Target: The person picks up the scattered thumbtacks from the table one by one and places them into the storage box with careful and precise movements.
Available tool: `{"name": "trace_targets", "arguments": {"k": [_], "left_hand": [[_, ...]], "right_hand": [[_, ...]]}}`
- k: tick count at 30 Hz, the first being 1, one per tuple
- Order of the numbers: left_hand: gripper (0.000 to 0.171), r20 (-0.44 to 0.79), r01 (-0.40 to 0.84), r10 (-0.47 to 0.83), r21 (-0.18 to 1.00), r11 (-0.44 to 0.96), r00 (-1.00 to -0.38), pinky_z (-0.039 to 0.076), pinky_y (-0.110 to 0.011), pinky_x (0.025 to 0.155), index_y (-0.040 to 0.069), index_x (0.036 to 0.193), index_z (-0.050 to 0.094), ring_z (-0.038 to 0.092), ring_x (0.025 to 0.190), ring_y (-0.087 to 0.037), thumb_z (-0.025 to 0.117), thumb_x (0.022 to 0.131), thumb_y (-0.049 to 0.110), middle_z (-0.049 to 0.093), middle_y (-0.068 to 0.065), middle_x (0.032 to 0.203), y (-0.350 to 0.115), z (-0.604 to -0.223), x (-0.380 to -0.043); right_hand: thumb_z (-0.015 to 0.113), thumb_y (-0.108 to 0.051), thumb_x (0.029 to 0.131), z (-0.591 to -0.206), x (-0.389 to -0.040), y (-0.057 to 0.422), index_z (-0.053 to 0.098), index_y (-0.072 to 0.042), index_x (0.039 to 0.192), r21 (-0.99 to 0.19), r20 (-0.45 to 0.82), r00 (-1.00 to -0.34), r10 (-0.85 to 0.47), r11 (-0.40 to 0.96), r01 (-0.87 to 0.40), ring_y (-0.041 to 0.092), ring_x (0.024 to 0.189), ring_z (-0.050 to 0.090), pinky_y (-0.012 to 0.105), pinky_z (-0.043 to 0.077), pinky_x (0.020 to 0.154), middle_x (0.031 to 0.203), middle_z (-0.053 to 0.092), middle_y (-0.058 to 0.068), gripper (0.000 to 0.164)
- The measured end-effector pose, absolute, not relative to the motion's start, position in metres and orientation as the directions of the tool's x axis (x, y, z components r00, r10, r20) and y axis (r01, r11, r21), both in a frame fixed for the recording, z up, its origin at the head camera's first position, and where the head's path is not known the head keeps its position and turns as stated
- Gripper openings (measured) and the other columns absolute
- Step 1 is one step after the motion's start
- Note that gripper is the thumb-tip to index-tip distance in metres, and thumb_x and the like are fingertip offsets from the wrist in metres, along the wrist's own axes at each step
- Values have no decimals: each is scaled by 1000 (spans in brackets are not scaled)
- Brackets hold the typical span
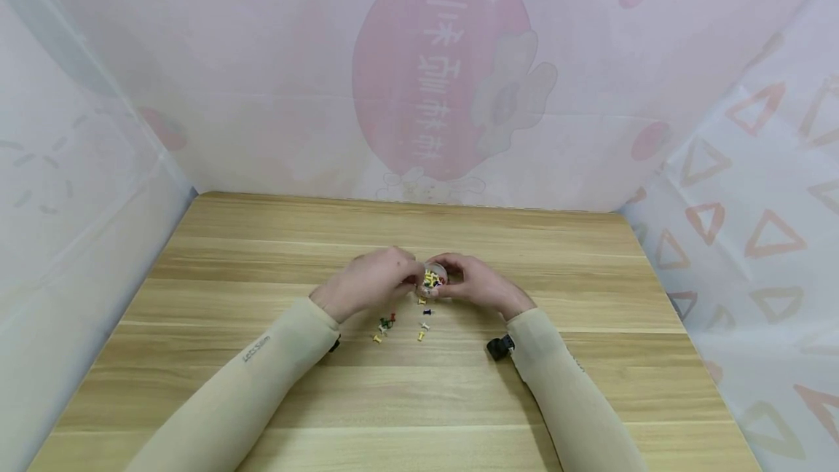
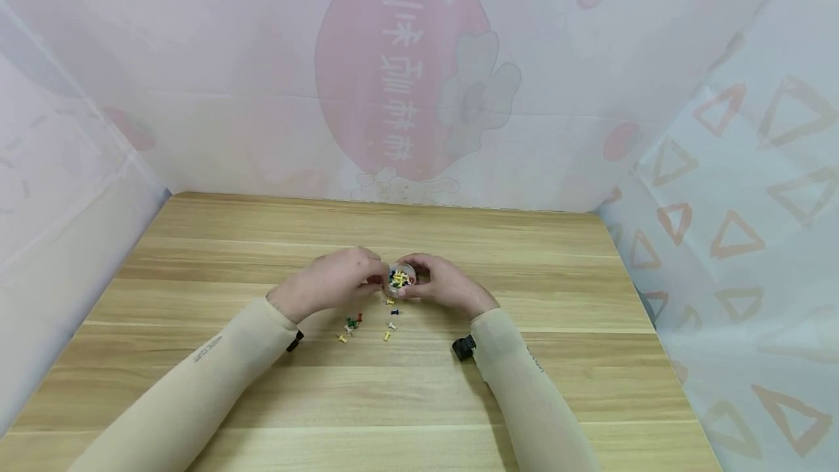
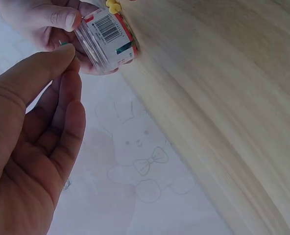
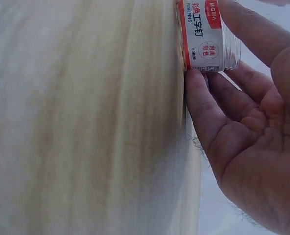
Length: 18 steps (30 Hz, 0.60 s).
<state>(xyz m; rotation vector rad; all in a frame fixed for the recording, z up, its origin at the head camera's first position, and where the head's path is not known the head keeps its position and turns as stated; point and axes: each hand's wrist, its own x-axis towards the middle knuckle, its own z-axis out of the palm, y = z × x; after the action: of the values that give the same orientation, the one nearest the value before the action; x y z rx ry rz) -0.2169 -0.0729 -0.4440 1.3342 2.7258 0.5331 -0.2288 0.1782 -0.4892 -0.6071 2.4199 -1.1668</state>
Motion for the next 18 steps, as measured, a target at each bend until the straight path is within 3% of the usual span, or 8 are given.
{"name": "trace_targets", "arguments": {"k": [11, 18], "left_hand": [[12, 136, 724, 730, 338, 601, -670, 53, -20, 78, 16, 108, 76, 60, 86, -3, 73, 97, 14, 69, 9, 97, -61, -451, -226], [9, 120, 713, 724, 343, 612, -679, 51, -21, 71, 15, 105, 75, 57, 81, -5, 71, 98, 12, 67, 7, 93, -57, -451, -227]], "right_hand": [[85, -40, 84, -491, -229, 178, 60, -34, 142, -790, -173, -846, -504, 585, -187, 12, 121, 56, 40, 44, 109, 135, 62, -12, 63], [83, -40, 86, -491, -230, 178, 56, -27, 148, -781, -184, -843, -506, 596, -187, 9, 128, 53, 36, 41, 112, 141, 59, -11, 68]]}}
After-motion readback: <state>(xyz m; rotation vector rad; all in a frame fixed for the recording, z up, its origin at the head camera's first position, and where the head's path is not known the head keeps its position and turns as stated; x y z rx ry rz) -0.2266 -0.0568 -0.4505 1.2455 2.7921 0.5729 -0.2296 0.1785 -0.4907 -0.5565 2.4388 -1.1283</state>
